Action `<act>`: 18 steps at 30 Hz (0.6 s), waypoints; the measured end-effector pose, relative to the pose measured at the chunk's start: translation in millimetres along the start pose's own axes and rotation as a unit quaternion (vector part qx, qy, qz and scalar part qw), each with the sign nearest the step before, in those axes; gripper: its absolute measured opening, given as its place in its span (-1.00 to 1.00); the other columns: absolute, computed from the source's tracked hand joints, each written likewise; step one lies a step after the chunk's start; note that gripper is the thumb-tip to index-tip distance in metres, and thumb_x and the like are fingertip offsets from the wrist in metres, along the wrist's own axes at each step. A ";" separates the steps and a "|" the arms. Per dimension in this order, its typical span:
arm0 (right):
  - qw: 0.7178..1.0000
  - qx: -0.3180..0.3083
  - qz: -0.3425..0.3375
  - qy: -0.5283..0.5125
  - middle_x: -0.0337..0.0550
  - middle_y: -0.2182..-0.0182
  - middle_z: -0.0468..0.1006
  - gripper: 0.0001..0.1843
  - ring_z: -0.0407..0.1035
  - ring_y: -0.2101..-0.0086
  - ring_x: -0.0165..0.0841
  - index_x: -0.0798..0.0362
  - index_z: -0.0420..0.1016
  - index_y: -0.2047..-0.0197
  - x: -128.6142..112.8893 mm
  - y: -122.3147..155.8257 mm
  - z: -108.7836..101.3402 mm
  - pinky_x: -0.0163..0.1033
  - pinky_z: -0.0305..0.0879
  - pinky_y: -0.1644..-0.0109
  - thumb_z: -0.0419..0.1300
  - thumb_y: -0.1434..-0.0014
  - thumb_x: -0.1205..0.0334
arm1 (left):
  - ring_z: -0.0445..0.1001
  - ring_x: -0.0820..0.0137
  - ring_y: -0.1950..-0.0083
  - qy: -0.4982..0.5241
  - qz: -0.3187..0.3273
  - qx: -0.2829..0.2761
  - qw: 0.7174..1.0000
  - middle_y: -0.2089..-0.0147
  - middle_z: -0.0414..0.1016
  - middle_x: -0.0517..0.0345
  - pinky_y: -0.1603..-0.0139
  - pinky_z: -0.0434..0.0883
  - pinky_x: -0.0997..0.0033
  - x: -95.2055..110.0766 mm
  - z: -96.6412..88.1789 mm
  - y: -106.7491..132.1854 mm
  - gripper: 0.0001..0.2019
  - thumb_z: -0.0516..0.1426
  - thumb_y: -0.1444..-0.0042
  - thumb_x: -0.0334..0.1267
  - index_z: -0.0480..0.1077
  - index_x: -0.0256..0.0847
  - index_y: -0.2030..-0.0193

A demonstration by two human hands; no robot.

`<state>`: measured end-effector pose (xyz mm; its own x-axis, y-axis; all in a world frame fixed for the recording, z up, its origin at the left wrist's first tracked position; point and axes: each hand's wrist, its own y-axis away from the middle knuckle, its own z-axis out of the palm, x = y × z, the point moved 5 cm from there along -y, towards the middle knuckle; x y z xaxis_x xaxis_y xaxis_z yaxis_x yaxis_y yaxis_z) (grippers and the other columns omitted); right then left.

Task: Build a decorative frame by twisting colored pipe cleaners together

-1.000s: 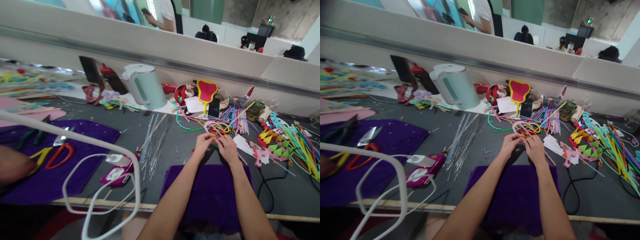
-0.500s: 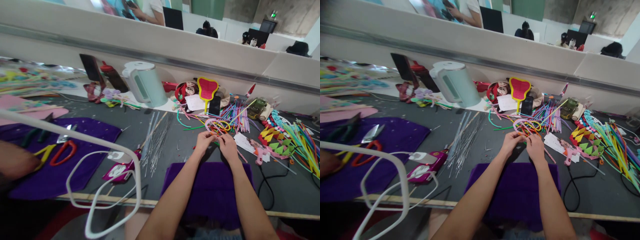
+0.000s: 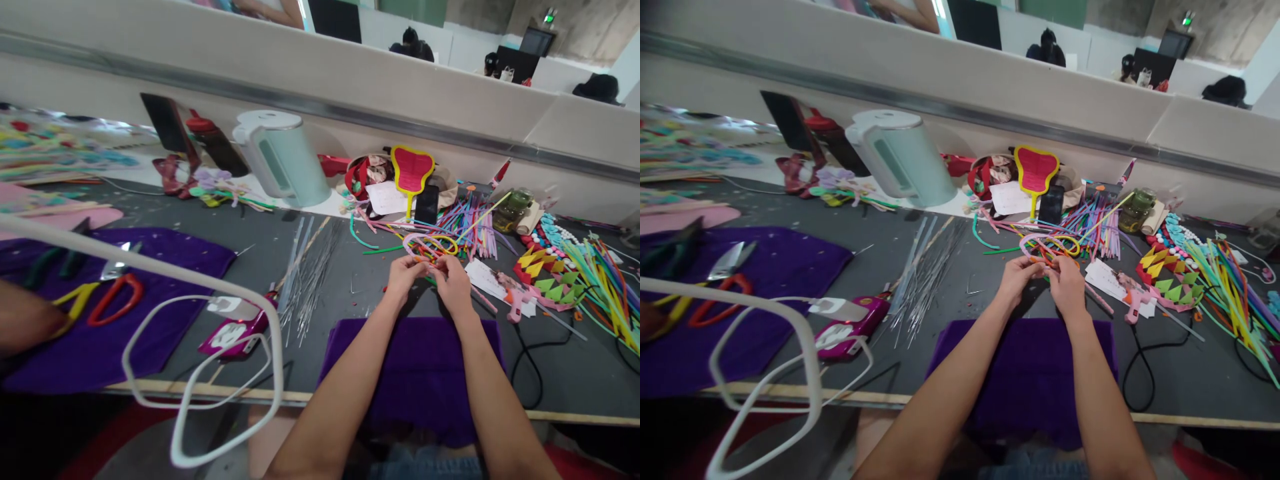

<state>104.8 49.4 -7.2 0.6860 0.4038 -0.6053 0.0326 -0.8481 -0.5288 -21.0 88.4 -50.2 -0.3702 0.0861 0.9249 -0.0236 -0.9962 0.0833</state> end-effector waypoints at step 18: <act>0.998 -0.024 -0.042 0.051 -0.08 0.26 0.44 -0.80 0.33 0.17 -0.27 0.02 0.48 0.16 -3.5 0.9 -0.5 -0.18 0.26 0.04 0.03 -0.25 0.24 | 0.45 0.45 0.47 0.026 -0.015 0.011 0.999 0.48 0.53 0.11 0.29 0.42 0.40 -1.6 -1.8 -1.3 -0.77 0.31 0.29 -0.30 0.54 -0.31 0.40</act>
<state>102.9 47.1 -5.3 0.7495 0.4397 -0.4949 0.1270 -0.8291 -0.5444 -22.0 89.6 -52.4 -0.4180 0.1150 0.9012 -0.0160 -0.9927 0.1192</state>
